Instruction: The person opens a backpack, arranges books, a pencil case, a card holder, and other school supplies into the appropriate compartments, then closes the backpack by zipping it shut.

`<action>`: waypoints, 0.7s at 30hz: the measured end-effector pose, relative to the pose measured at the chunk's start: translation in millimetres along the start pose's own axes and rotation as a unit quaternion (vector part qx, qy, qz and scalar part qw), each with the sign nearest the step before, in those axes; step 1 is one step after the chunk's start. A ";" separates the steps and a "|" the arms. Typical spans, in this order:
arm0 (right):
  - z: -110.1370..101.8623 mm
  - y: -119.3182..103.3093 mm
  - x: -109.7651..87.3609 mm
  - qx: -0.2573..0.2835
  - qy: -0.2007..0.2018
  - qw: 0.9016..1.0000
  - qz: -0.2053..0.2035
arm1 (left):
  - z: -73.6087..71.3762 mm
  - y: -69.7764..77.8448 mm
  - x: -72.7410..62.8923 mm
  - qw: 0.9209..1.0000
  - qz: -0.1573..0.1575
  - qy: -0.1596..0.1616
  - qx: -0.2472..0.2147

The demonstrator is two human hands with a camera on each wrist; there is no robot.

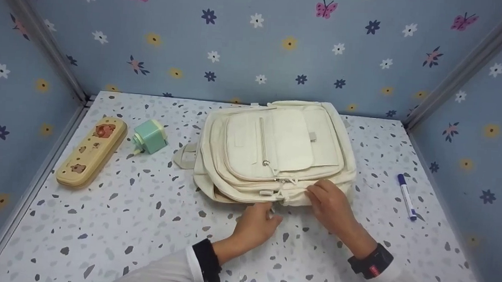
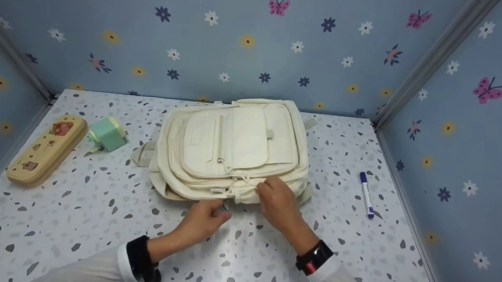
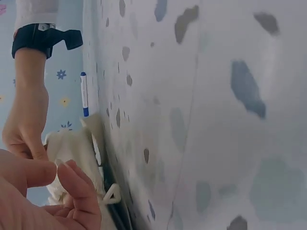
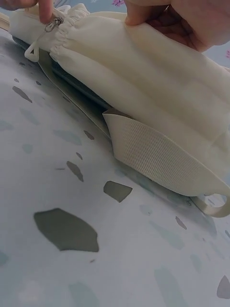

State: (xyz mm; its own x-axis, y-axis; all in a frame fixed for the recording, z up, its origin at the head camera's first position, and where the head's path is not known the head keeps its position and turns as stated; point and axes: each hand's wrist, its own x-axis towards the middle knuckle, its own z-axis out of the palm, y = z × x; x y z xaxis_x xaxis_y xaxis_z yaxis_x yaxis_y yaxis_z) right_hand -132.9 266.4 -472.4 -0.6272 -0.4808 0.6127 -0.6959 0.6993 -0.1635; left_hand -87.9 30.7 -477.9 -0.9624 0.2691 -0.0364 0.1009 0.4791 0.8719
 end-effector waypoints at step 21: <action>0.8 -0.3 -2.4 -0.001 0.009 1.000 -0.004 | 19.4 -9.0 25.7 0.978 -0.092 0.056 -0.178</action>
State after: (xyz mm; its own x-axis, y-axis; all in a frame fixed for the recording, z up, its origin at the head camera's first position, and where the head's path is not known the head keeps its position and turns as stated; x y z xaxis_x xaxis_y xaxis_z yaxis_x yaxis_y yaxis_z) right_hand -131.5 267.0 -474.5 -0.6158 -0.4761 0.6278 -0.6996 0.6969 -0.1577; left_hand -108.6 49.6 -496.2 -0.9797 0.1033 -0.1717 -0.1508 0.1840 0.9713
